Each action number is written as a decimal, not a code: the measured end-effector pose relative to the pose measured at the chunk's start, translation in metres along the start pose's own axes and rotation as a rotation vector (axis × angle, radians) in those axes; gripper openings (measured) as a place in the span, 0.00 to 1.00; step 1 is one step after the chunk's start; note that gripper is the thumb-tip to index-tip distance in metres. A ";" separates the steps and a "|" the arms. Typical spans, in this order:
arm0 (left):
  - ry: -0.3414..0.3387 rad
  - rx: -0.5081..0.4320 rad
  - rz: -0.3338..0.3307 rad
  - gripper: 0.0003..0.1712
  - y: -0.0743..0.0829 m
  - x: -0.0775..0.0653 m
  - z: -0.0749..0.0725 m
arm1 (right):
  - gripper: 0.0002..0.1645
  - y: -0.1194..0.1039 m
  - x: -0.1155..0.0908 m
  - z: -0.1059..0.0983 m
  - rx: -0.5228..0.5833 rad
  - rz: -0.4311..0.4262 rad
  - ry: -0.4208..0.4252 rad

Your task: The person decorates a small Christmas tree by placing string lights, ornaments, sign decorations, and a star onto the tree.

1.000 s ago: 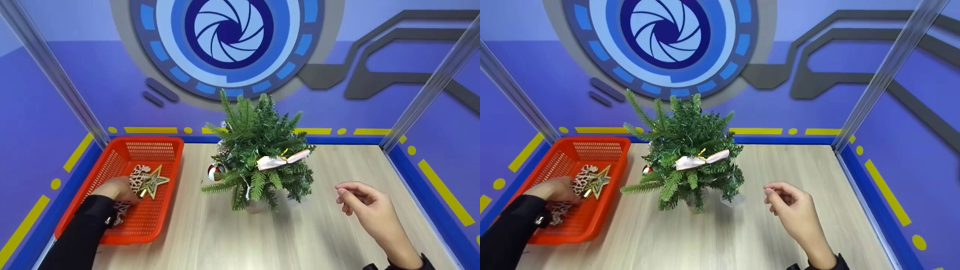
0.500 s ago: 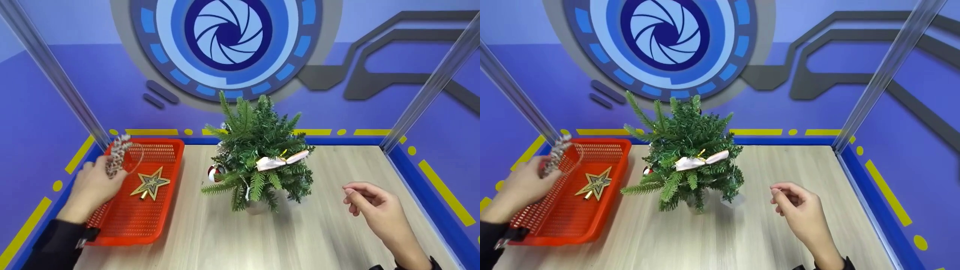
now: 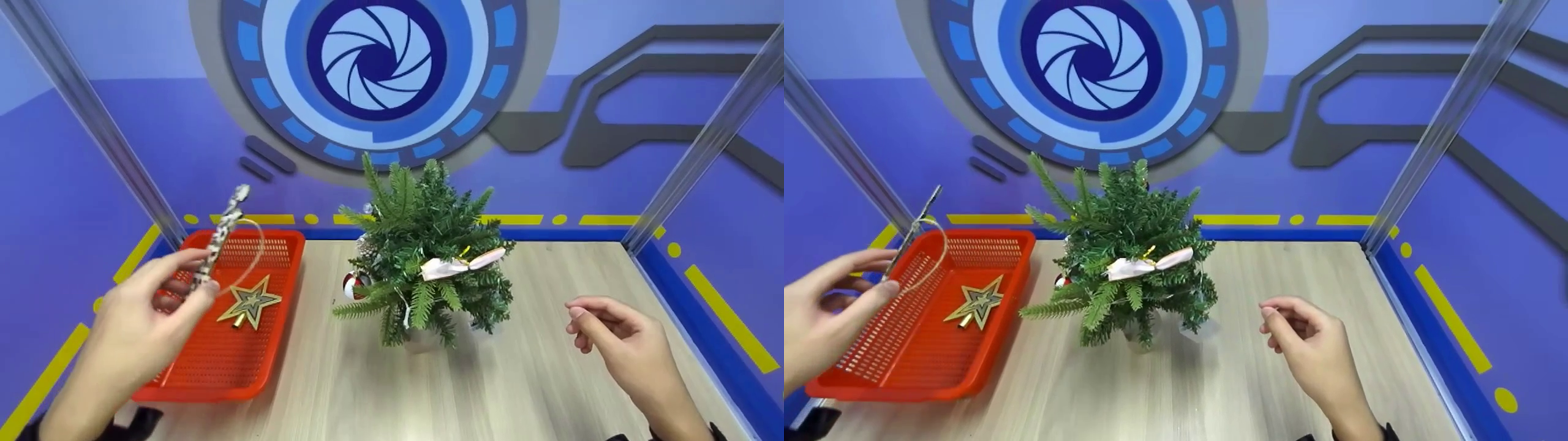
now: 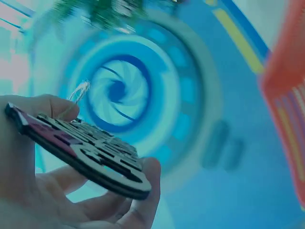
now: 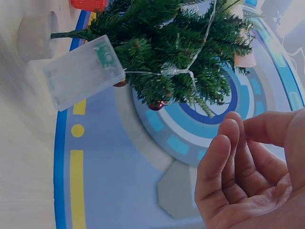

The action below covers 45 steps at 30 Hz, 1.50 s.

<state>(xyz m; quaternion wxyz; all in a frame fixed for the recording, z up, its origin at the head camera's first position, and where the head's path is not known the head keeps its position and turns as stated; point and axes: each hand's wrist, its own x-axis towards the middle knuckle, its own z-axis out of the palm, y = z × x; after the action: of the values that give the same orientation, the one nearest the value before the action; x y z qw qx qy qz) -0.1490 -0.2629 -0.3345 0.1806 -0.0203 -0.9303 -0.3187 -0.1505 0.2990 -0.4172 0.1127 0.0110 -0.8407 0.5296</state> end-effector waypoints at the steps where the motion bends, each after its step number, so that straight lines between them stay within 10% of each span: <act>1: -0.010 -0.033 0.030 0.23 0.008 -0.005 -0.002 | 0.15 -0.002 0.000 0.001 0.004 -0.008 -0.001; 7: -0.139 -0.243 0.387 0.27 0.048 -0.026 -0.009 | 0.13 -0.017 -0.008 0.003 0.060 -0.079 -0.005; 13: -0.376 -0.334 0.649 0.29 0.070 -0.033 0.001 | 0.12 -0.032 -0.014 0.011 0.322 -0.375 -0.027; 20: -0.539 -0.323 0.703 0.22 0.097 -0.026 0.030 | 0.20 -0.060 -0.012 0.025 0.483 -0.639 -0.155; 28: -0.683 -0.435 0.785 0.18 0.118 -0.017 0.075 | 0.25 -0.092 -0.007 0.049 0.332 -0.964 -0.282; 35: -0.871 -0.453 0.706 0.17 0.122 -0.014 0.092 | 0.22 -0.095 -0.013 0.057 0.224 -0.989 -0.348; 39: -0.860 -0.474 0.707 0.16 0.125 -0.012 0.085 | 0.21 -0.094 -0.012 0.054 0.231 -0.969 -0.350; 45: -0.588 -0.418 0.814 0.15 0.138 -0.012 0.073 | 0.19 -0.093 -0.009 0.045 0.296 -0.916 -0.319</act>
<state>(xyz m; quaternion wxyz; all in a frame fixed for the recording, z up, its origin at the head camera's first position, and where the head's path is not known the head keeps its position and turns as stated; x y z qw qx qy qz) -0.1404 -0.1088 -0.3114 0.0139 -0.5028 -0.7752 -0.3822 -0.1370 0.2173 -0.3554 0.2010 0.4754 -0.6722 0.5308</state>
